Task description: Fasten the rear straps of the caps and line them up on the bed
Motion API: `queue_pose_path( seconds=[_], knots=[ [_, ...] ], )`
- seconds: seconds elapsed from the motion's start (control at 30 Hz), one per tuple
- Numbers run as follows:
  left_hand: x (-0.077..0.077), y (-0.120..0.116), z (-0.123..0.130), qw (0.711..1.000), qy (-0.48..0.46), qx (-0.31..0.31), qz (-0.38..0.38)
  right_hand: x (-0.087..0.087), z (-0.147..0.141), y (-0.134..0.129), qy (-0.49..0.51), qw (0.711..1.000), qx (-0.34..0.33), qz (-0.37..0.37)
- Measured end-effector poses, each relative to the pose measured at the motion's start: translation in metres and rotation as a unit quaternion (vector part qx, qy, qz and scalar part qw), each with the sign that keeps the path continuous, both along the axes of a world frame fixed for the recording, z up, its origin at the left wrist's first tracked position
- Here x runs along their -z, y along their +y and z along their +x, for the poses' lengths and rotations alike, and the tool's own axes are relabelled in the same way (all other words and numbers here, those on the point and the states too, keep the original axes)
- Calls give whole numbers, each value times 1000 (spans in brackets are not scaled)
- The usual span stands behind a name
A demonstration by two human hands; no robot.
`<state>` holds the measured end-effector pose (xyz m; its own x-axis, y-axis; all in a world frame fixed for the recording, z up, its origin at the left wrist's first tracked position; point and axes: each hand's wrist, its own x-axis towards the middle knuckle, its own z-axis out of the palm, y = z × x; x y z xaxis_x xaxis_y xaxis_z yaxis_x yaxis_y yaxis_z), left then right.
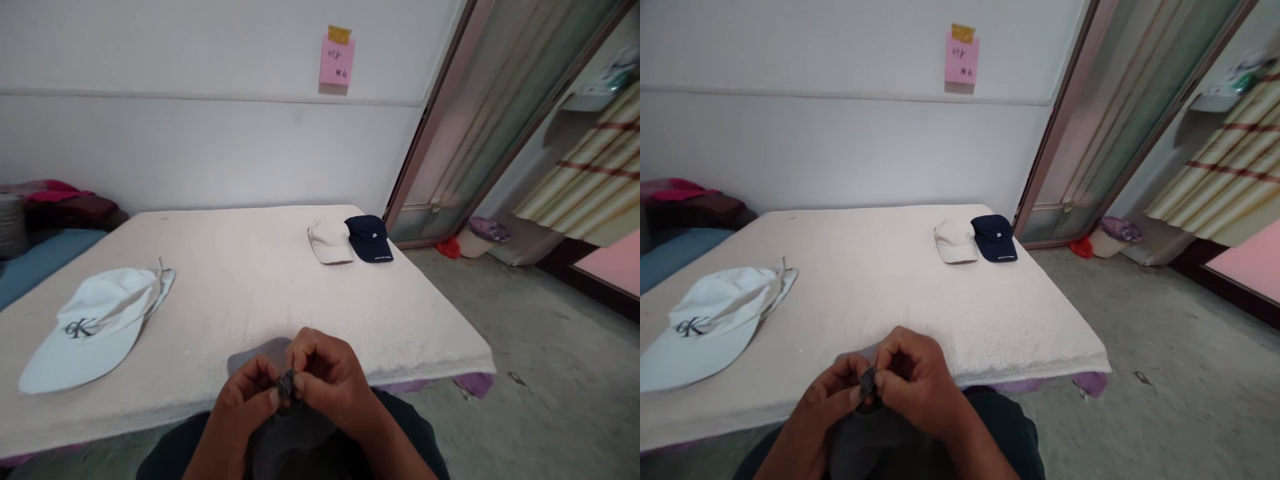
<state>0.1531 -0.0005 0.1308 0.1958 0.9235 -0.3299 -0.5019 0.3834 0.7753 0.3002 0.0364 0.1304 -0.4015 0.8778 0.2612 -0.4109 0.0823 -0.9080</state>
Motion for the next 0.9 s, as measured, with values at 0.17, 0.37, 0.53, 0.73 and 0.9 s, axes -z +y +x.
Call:
queue_pose_path(
  seconds=[0.17,0.37,0.53,0.73,0.9],
  knots=[
    [-31,-38,-2,1000,-5,4,6,-32,1,-40,-12,1000,-19,-9],
    [-59,-72,-7,999,-11,8,48,-70,5,-66,-63,993,-97,0],
    [-68,-90,-7,996,-7,21,91,-87,6,-90,-9,995,-97,-17],
    [-65,-98,-6,995,14,38,87,-96,11,-108,56,997,-59,-11],
    [-66,-102,0,996,-2,31,88,-87,16,-116,54,997,-45,-16]
  ],
)
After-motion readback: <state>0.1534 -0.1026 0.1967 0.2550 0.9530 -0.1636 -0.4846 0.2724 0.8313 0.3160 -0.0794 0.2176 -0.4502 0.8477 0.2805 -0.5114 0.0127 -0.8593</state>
